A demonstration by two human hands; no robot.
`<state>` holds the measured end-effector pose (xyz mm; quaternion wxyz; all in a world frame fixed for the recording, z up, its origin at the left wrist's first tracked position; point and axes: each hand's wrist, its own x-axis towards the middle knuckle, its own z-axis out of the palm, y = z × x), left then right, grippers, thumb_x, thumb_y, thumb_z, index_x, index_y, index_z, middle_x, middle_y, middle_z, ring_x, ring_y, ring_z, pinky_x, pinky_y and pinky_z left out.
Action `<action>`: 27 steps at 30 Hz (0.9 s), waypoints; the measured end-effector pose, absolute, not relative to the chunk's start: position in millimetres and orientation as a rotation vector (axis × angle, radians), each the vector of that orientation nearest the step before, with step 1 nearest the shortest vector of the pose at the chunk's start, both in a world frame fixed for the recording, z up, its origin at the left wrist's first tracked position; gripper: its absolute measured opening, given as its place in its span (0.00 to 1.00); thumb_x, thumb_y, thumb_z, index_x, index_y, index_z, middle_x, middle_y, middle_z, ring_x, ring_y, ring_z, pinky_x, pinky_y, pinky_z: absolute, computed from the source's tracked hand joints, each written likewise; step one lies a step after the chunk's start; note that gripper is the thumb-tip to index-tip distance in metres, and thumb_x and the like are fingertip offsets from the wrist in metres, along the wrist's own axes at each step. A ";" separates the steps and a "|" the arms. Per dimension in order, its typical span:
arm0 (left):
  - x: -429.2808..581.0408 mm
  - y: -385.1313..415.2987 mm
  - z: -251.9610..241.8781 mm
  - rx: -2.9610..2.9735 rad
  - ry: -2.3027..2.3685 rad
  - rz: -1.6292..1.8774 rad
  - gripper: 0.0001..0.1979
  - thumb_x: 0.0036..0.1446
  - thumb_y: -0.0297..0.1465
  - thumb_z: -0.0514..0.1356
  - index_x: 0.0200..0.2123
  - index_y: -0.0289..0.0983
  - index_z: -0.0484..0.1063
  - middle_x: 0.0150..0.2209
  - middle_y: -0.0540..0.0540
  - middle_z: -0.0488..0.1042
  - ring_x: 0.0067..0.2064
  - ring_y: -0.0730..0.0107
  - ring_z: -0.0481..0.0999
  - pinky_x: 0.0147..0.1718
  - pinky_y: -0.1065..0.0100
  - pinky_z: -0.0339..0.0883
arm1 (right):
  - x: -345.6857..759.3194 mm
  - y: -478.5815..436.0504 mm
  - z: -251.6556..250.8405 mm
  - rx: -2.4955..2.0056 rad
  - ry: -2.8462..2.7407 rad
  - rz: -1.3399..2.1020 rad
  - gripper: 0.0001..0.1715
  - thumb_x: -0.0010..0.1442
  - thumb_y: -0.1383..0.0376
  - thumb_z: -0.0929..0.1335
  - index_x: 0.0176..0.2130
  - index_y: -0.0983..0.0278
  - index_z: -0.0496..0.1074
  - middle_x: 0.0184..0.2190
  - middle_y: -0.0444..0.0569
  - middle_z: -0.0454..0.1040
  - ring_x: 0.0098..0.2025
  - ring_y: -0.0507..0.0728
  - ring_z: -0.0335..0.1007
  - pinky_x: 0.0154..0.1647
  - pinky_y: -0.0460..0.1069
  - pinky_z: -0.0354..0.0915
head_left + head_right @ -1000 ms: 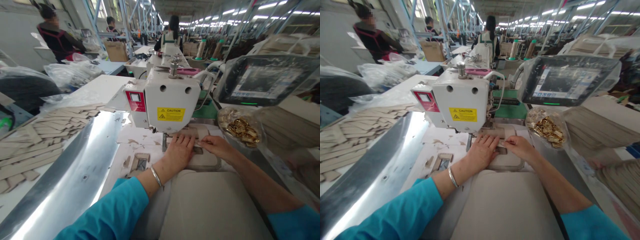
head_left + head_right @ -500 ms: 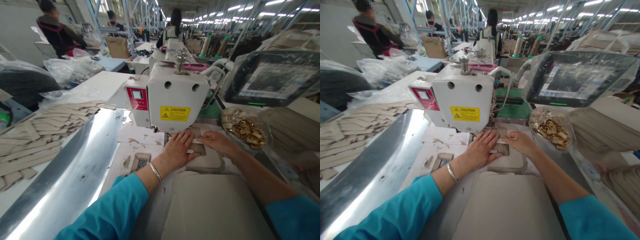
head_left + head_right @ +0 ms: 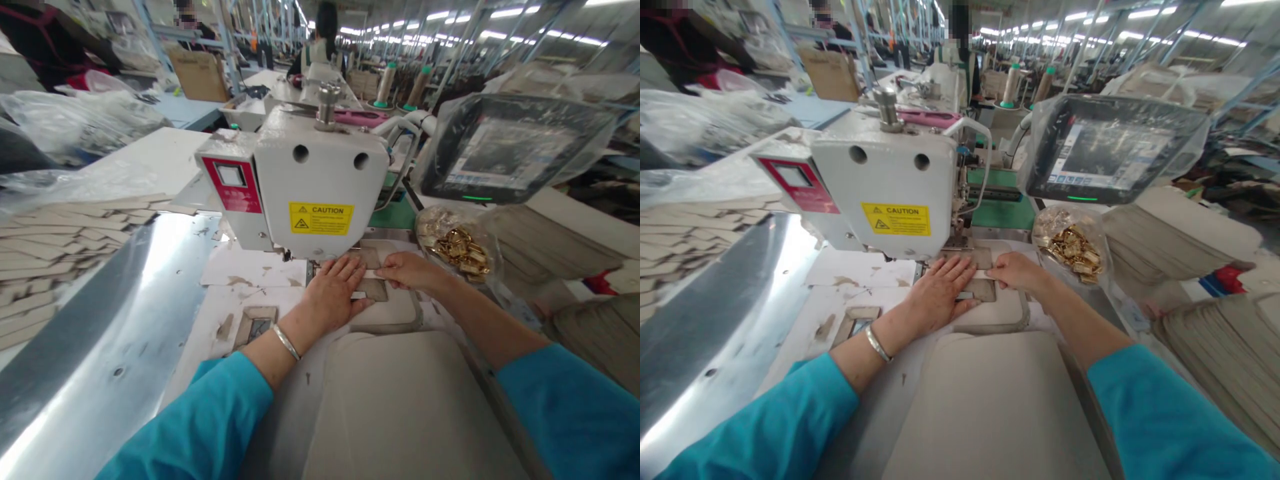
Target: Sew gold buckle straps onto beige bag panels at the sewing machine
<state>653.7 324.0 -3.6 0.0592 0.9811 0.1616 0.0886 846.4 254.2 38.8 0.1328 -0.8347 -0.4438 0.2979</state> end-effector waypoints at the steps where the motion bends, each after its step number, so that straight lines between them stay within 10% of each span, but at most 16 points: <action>1: 653.5 324.0 -4.1 2.975 0.488 0.282 0.33 0.67 0.49 0.48 0.67 0.34 0.55 0.69 0.40 0.55 0.70 0.54 0.52 0.66 0.51 0.49 | 844.6 254.1 41.9 -2.426 -1.374 0.737 0.14 0.58 0.63 0.69 0.23 0.63 0.65 0.16 0.42 0.67 0.19 0.49 0.61 0.23 0.44 0.55; 4: 653.2 323.7 -4.9 2.985 0.480 0.313 0.33 0.67 0.49 0.48 0.67 0.34 0.56 0.68 0.41 0.55 0.69 0.54 0.52 0.66 0.52 0.48 | 838.6 253.2 51.0 -2.364 -1.556 0.435 0.15 0.53 0.67 0.72 0.20 0.64 0.65 0.20 0.44 0.68 0.27 0.52 0.67 0.29 0.45 0.59; 11: 654.9 323.6 -2.1 2.976 0.489 0.233 0.34 0.67 0.49 0.48 0.68 0.33 0.54 0.69 0.41 0.53 0.70 0.53 0.50 0.67 0.51 0.46 | 837.2 248.1 49.6 -1.892 -0.626 1.166 0.16 0.54 0.74 0.73 0.23 0.65 0.65 0.19 0.43 0.70 0.25 0.49 0.71 0.32 0.45 0.72; 27: 655.3 323.2 -1.4 2.964 0.502 0.197 0.35 0.67 0.48 0.49 0.68 0.33 0.52 0.70 0.41 0.52 0.70 0.53 0.50 0.67 0.51 0.44 | 830.7 247.8 46.6 -1.877 -0.428 1.086 0.18 0.56 0.80 0.71 0.22 0.67 0.64 0.16 0.42 0.68 0.18 0.46 0.65 0.22 0.41 0.68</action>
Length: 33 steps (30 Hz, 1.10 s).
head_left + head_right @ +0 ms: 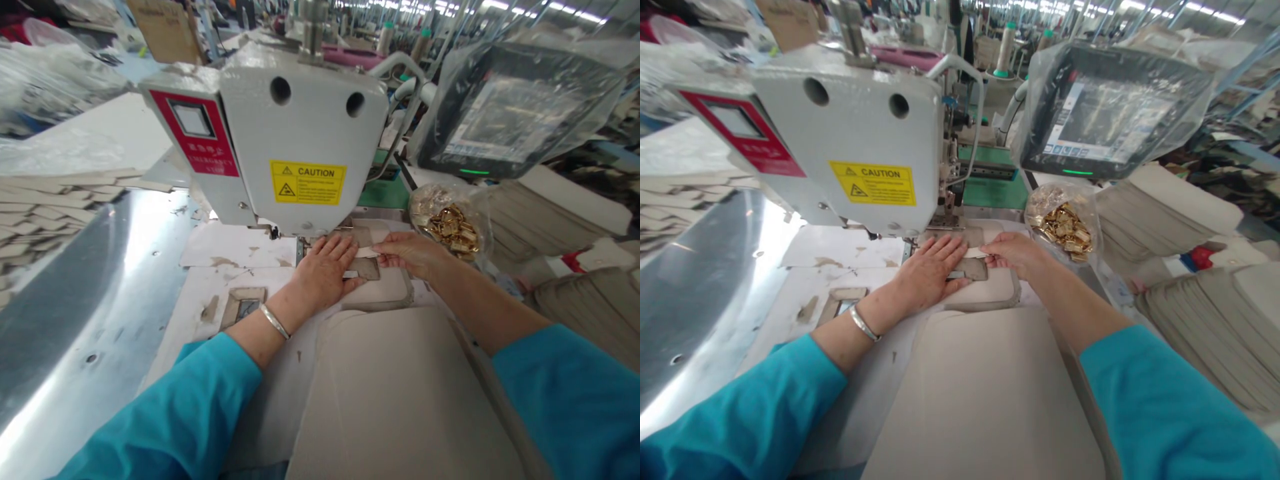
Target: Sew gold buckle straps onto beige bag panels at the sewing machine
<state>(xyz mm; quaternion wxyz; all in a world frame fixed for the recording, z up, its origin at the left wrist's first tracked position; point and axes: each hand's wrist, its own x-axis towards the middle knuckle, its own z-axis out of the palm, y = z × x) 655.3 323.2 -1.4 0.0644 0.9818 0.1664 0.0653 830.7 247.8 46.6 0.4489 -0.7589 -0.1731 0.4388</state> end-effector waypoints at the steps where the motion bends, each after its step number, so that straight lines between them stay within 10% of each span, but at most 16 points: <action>1: 655.3 323.1 -1.1 2.965 0.502 0.199 0.35 0.67 0.48 0.49 0.68 0.33 0.52 0.70 0.41 0.52 0.70 0.53 0.50 0.67 0.51 0.44 | 830.6 247.7 45.6 -1.881 -0.435 1.075 0.18 0.55 0.79 0.72 0.22 0.66 0.64 0.16 0.42 0.68 0.18 0.46 0.65 0.22 0.41 0.68; 14: 656.3 321.0 -2.7 2.999 0.472 0.230 0.33 0.68 0.48 0.49 0.67 0.32 0.54 0.69 0.39 0.53 0.70 0.52 0.52 0.67 0.51 0.47 | 840.5 247.7 27.5 -2.298 -0.804 0.907 0.18 0.53 0.63 0.75 0.24 0.63 0.63 0.12 0.39 0.65 0.13 0.47 0.60 0.13 0.42 0.57; 20: 666.9 305.9 -0.4 3.076 0.228 0.297 0.23 0.69 0.31 0.49 0.63 0.26 0.58 0.63 0.36 0.65 0.64 0.62 0.63 0.63 0.65 0.56 | 837.3 245.4 33.1 -2.219 -0.733 1.024 0.16 0.58 0.66 0.72 0.25 0.63 0.62 0.14 0.40 0.67 0.13 0.46 0.60 0.13 0.42 0.54; 33: 613.5 311.5 0.7 3.180 0.691 0.356 0.16 0.64 0.31 0.57 0.50 0.25 0.67 0.47 0.35 0.71 0.49 0.52 0.71 0.50 0.56 0.67 | 837.8 243.9 37.6 -2.197 -0.731 1.130 0.07 0.63 0.68 0.67 0.32 0.64 0.63 0.16 0.40 0.69 0.14 0.48 0.64 0.16 0.42 0.59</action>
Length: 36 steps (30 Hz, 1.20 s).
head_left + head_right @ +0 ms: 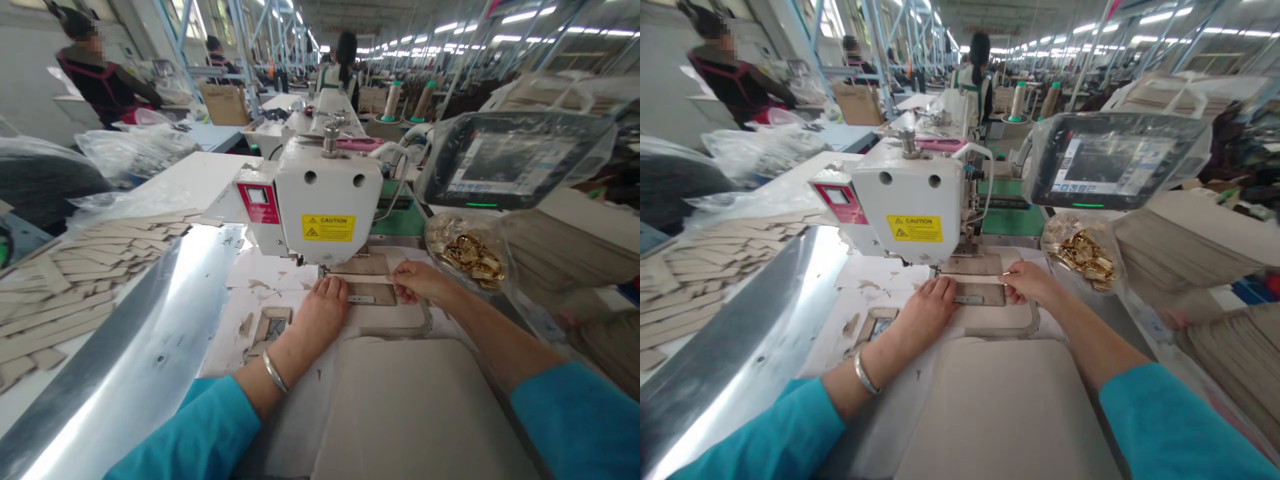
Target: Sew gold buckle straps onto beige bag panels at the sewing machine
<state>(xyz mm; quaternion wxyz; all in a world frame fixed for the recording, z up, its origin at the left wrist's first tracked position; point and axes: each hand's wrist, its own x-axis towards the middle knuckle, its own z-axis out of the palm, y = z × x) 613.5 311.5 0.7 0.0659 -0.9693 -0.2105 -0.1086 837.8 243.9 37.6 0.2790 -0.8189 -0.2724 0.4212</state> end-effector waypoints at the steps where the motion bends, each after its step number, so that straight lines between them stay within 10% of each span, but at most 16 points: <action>1: 614.5 312.0 0.2 -2.932 -0.626 -0.325 0.15 0.64 0.31 0.57 0.50 0.26 0.68 0.47 0.35 0.71 0.49 0.52 0.71 0.50 0.57 0.67 | 838.2 244.6 40.2 -2.201 -0.722 1.172 0.07 0.63 0.70 0.65 0.32 0.64 0.64 0.17 0.41 0.70 0.15 0.48 0.65 0.17 0.42 0.61; 11: 611.0 317.5 1.1 -2.977 -0.558 -0.361 0.10 0.65 0.27 0.56 0.47 0.28 0.69 0.47 0.35 0.71 0.49 0.54 0.73 0.50 0.56 0.67 | 852.2 244.3 33.0 -2.288 -0.897 1.038 0.12 0.61 0.68 0.66 0.26 0.65 0.66 0.12 0.39 0.62 0.13 0.45 0.48 0.15 0.42 0.43; 36: 526.3 366.8 10.3 -2.982 -0.677 -0.307 0.10 0.64 0.33 0.59 0.44 0.33 0.69 0.47 0.40 0.74 0.50 0.59 0.75 0.62 0.53 0.59 | 771.3 302.5 29.3 -2.216 -0.948 1.074 0.16 0.55 0.71 0.67 0.18 0.65 0.64 0.11 0.42 0.65 0.11 0.46 0.51 0.13 0.44 0.47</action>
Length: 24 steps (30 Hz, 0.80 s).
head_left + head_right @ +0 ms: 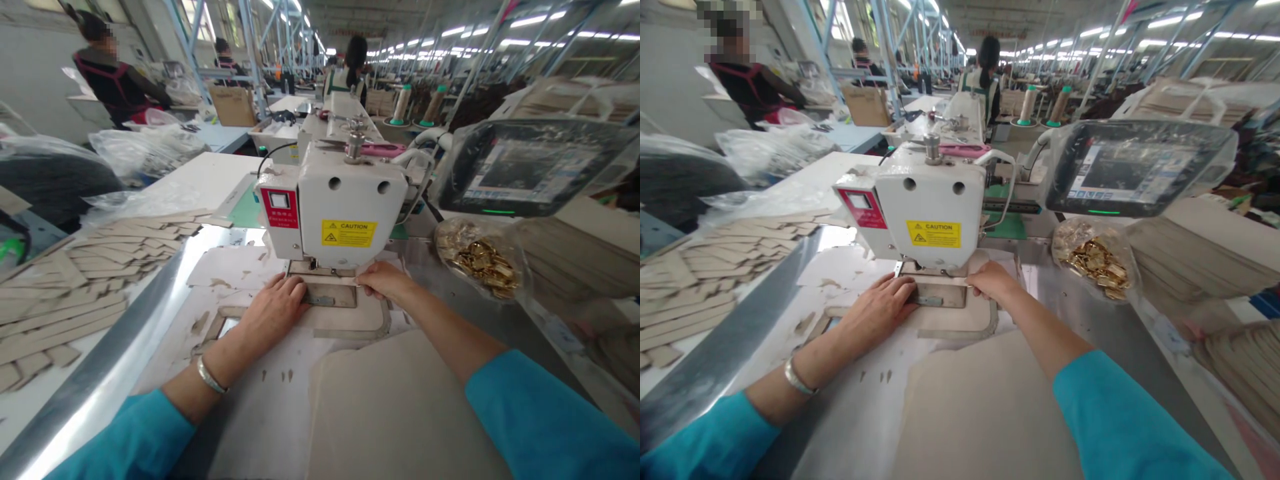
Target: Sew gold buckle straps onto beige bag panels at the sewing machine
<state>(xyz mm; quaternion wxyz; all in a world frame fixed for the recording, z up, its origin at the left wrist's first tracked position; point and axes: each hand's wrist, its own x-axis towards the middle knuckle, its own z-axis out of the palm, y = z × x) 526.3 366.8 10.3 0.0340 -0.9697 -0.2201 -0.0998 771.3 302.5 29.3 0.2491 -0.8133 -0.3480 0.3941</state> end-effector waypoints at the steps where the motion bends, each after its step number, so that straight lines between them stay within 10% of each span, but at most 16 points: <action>1: 522.3 368.8 11.7 -2.981 -0.684 -0.294 0.10 0.64 0.33 0.60 0.44 0.33 0.69 0.48 0.40 0.74 0.50 0.59 0.75 0.62 0.53 0.59 | 767.4 305.1 29.1 -2.212 -0.951 1.077 0.16 0.55 0.71 0.68 0.18 0.66 0.64 0.11 0.42 0.65 0.10 0.46 0.51 0.13 0.44 0.47; 24: 556.0 364.5 -0.1 -3.069 -0.514 -0.480 0.11 0.66 0.27 0.55 0.50 0.32 0.69 0.53 0.40 0.73 0.56 0.62 0.73 0.62 0.56 0.61 | 806.3 288.2 38.8 -2.241 -0.798 1.124 0.10 0.61 0.69 0.66 0.27 0.67 0.66 0.16 0.42 0.70 0.11 0.46 0.59 0.12 0.42 0.48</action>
